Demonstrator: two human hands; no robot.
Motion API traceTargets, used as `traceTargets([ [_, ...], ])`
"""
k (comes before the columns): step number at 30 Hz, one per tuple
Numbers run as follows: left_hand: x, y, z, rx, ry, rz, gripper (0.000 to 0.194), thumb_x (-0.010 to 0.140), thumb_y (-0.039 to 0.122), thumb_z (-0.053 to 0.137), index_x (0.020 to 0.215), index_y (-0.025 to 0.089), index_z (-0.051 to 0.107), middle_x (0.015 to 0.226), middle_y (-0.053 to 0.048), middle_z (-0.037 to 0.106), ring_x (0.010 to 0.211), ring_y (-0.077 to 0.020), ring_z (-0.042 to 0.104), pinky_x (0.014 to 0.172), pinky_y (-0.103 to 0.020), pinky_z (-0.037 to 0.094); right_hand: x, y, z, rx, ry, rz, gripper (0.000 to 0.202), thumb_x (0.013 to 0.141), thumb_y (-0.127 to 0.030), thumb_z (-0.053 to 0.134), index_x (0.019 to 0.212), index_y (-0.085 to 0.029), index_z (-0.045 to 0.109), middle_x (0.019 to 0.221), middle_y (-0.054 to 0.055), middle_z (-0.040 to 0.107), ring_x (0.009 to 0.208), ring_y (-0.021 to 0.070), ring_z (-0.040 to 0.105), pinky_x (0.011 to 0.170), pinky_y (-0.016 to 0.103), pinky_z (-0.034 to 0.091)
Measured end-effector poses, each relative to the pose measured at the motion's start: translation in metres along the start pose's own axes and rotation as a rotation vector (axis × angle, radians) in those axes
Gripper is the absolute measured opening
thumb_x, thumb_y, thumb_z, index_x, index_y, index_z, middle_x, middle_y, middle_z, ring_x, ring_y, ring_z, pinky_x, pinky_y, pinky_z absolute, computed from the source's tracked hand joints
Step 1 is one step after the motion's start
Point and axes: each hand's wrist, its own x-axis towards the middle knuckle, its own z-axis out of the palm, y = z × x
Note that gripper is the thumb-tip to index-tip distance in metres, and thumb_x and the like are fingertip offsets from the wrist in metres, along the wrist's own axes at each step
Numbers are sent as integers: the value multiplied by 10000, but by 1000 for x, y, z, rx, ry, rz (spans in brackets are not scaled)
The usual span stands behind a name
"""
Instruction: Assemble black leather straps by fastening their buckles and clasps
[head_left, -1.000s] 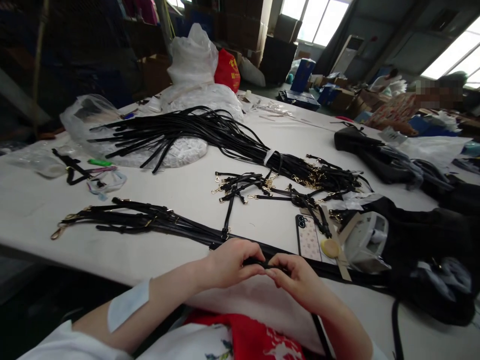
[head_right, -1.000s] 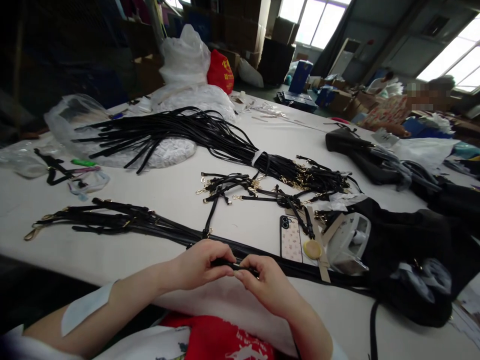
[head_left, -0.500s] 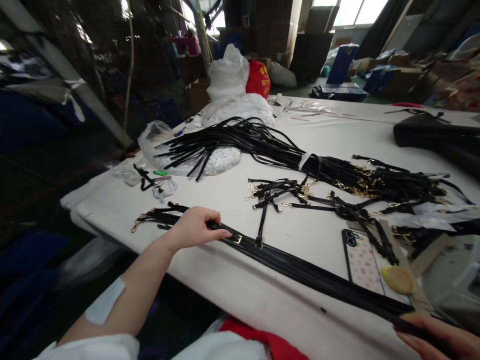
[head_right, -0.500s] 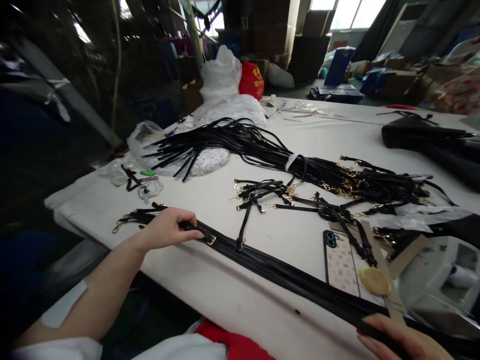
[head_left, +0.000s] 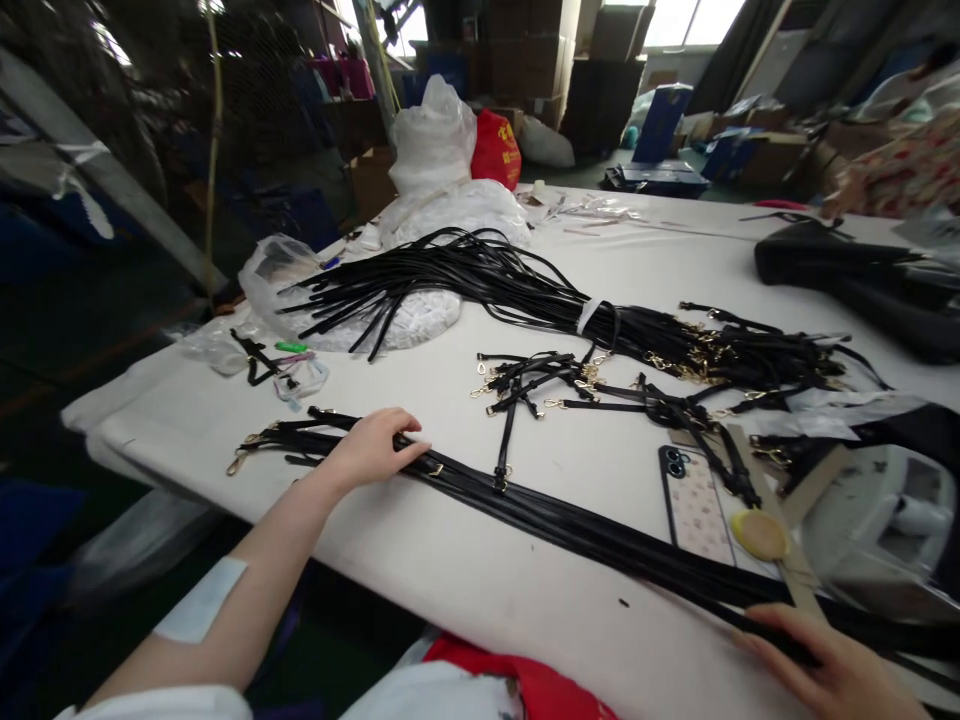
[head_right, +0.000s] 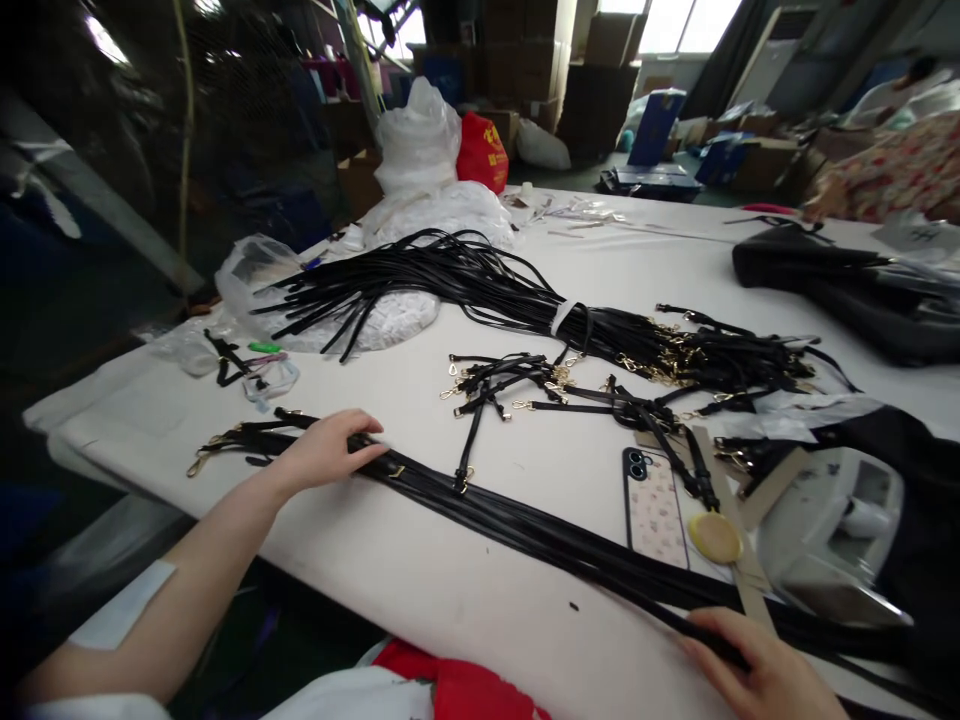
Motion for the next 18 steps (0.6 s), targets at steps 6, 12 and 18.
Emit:
traceTargets([
  [6, 44, 52, 32, -105, -162, -15, 408, 874, 519, 406, 927, 205, 661, 867, -64, 722, 822, -245, 655, 724, -318, 459, -12, -43, 3, -85, 60, -55, 157, 818, -346, 619, 883, -230, 701, 938, 83, 725, 898, 270, 671, 825, 416, 546],
  [12, 93, 122, 83, -449, -346, 105, 592, 836, 600, 402, 1188, 157, 576, 1046, -117, 718, 925, -263, 690, 774, -335, 536, -25, -55, 6, -148, 220, -90, 354, 769, -175, 598, 1122, -198, 619, 1202, 112, 620, 1150, 281, 563, 1013, 467, 454],
  [18, 95, 121, 87, -343, -233, 272, 912, 785, 739, 392, 1449, 115, 342, 1469, -147, 446, 1286, -309, 488, 1078, -409, 386, -32, -32, 4, -305, 285, -129, 765, 665, -15, 474, 1415, -153, 423, 1421, 133, 487, 1332, 278, 416, 1135, 495, 332],
])
